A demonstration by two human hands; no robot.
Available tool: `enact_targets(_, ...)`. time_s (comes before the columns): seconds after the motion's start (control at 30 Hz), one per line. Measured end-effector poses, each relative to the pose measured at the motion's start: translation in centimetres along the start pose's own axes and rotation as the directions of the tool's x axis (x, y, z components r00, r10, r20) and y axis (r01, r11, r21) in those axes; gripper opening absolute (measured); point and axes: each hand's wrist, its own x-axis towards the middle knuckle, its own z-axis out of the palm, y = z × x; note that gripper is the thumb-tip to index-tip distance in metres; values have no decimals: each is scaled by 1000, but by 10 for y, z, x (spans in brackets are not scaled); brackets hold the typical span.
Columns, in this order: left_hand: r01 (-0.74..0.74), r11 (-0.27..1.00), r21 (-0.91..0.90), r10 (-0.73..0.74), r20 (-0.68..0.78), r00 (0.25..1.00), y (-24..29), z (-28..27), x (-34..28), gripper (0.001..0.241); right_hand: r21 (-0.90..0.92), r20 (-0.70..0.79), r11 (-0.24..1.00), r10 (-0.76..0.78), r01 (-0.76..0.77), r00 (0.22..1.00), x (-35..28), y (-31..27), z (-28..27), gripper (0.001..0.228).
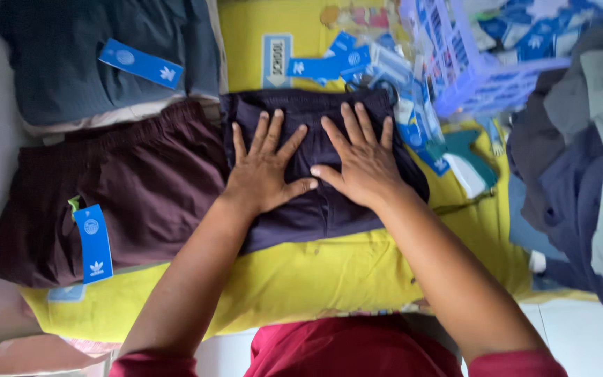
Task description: The person folds pairs of shorts and attaches blue tags to them using a hot glue gun. They handle several pairs of shorts, apply glue to the tags, and press them onto the garments before stacking them.
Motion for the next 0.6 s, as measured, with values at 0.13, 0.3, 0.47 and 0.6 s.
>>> enact_targets(0.13, -22, 1000, -2, 22, -31, 999, -4, 2, 1, 104, 61, 3, 998, 13, -14, 1000, 4, 4, 3, 87)
enact_targets(0.3, -177, 948, -266, 109, -252, 962, -6, 0, -8, 93, -60, -557, 990, -141, 129, 818, -1, 12, 20, 57)
enact_targets(0.47, -218, 879, -425, -14, -479, 878, -13, 22, 15, 33, 136, -304, 991, 44, -2, 952, -3, -16, 19, 51)
enact_targets(0.6, -59, 806, -589, -142, -290, 947, 1, 2, 11, 16, 182, -129, 974, 158, -134, 979, 0, -10, 6, 19)
